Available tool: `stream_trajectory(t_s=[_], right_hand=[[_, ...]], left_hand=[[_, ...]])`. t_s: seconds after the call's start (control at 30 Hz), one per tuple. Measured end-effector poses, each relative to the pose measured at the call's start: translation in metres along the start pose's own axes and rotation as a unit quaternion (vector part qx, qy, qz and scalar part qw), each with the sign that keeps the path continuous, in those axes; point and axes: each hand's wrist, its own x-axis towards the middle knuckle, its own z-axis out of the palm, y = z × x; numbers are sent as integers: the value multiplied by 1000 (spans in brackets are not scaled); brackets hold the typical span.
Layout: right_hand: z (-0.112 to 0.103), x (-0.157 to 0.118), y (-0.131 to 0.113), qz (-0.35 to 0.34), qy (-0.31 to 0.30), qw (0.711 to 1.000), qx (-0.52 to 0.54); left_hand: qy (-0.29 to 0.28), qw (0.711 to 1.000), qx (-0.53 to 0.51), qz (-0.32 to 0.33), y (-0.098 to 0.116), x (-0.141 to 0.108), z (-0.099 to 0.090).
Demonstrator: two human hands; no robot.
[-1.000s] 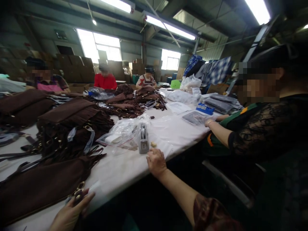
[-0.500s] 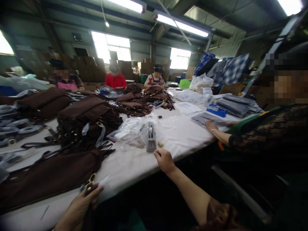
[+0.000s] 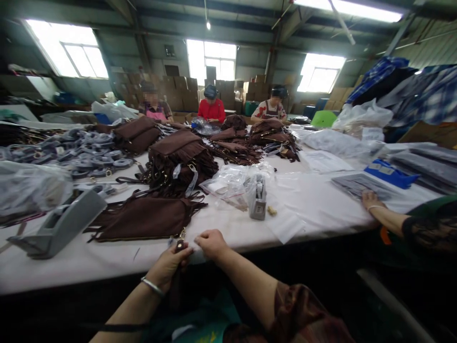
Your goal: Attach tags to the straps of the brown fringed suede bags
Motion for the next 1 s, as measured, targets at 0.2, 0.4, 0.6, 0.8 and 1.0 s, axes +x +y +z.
stream_trajectory(t_s=[0.2, 0.4, 0.6, 0.8, 1.0], right_hand=[[-18, -23, 4, -28, 20, 998, 55], [-30, -49, 12, -53, 15, 997, 52], [-19, -57, 2, -78, -7, 996, 50], [-10, -62, -12, -90, -30, 995, 12], [3, -61, -17, -84, -16, 996, -2]], left_hand=[[-79, 994, 53, -61, -12, -28, -11], [-208, 968, 99, -97, -16, -65, -31], [-194, 967, 167, 3, 31, -57, -37], [-48, 994, -36, 86, 57, -40, -17], [-26, 993, 18, 114, 51, -42, -4]])
